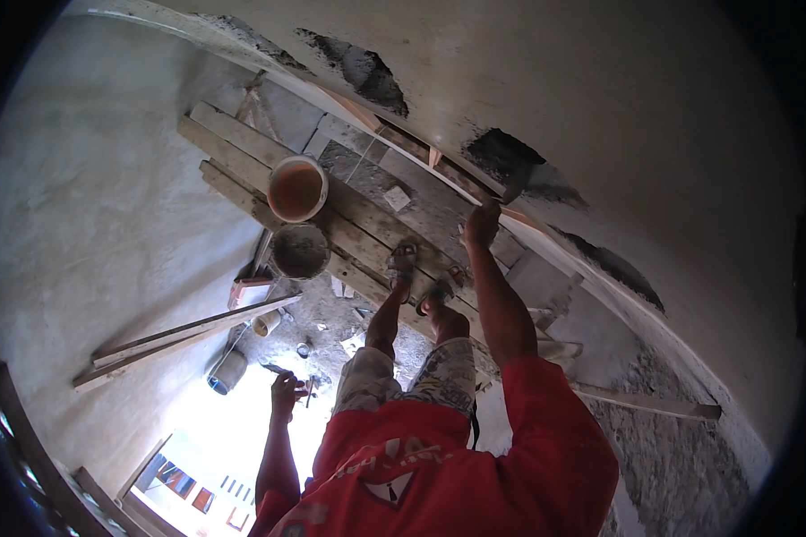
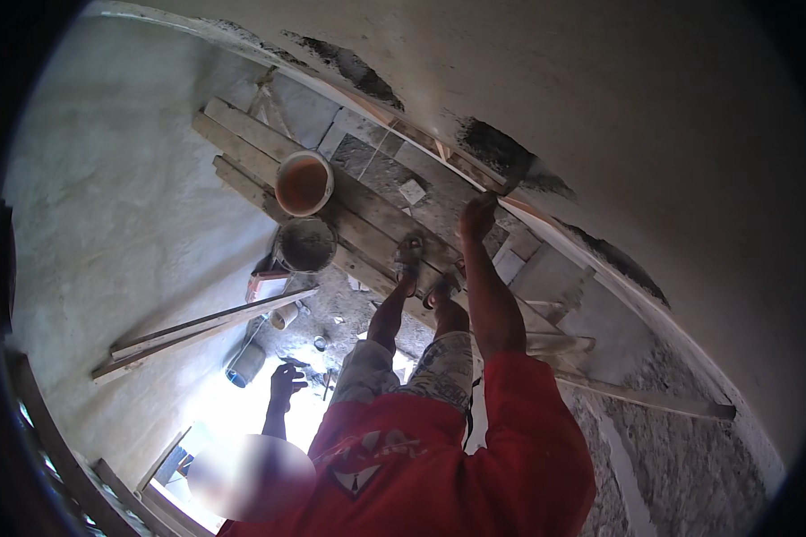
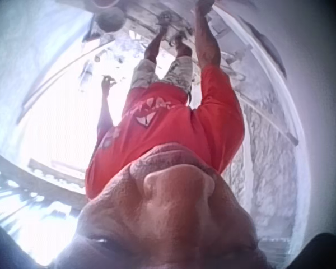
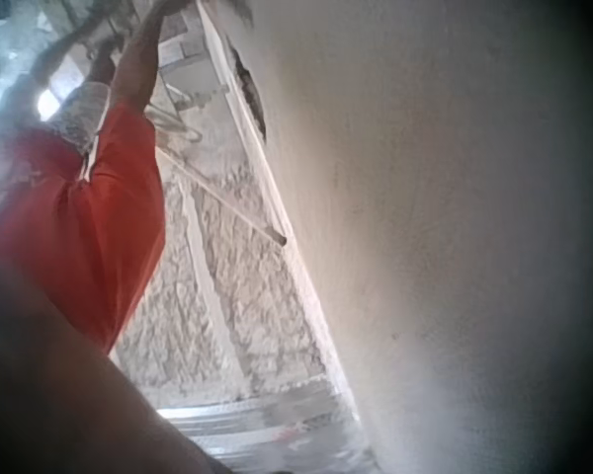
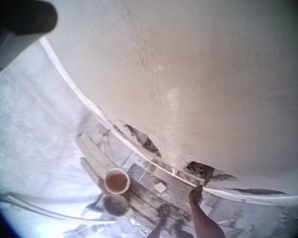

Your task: The person applies mortar to a wall from a bucket using a trowel and levels the surface with a straight edge.

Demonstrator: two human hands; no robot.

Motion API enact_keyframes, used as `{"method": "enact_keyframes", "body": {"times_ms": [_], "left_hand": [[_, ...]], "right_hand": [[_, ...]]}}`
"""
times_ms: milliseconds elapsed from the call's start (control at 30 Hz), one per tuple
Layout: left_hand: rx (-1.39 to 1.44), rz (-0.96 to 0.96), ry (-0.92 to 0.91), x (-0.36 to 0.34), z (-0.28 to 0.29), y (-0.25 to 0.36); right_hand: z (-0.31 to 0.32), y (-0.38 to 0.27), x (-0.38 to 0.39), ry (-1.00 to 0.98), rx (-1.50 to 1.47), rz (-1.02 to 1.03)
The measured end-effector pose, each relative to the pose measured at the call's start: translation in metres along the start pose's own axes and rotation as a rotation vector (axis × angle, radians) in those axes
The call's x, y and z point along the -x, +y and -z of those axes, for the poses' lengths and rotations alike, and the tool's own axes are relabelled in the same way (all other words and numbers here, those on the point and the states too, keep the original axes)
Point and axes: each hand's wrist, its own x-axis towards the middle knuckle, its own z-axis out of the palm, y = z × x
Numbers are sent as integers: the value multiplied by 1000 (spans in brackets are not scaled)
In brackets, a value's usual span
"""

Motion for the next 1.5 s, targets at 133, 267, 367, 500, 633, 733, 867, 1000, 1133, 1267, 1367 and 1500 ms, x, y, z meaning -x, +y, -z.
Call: {"method": "enact_keyframes", "body": {"times_ms": [133, 267, 367, 500, 633, 733, 867, 1000, 1133, 1267, 1367, 1500], "left_hand": [[26, 67, 79, -7, 11, -12], [45, 120, 61, -10, 13, -24], [64, 103, 22, -16, 9, -24], [53, 69, 35, -27, 9, -14], [39, 56, 38, -35, 16, -4], [92, 37, 47, -37, 19, 0], [83, 89, 67, -37, 21, -3], [96, 118, 34, -34, 25, -13], [93, 139, 63, -33, 26, -19], [101, 103, 60, -35, 28, -16], [112, 94, 94, -36, 31, -13], [134, 93, 89, -35, 32, -14]], "right_hand": [[-20, -7, -28, -65, 70, -27], [-7, -10, -17, -339, 50, -168], [18, -6, 1, -465, 230, 172], [49, -7, -6, -530, 130, 153], [45, -30, -50, -532, -118, -119], [44, -35, -69, -562, -239, -204], [41, -22, -58, -584, -568, -312], [21, -14, -50, -559, -681, -458], [11, -11, -52, -527, -636, -441], [17, -14, -49, -559, -687, -411], [14, -25, -48, -571, -664, -437], [-4, -40, -62, -577, -656, -403]]}}
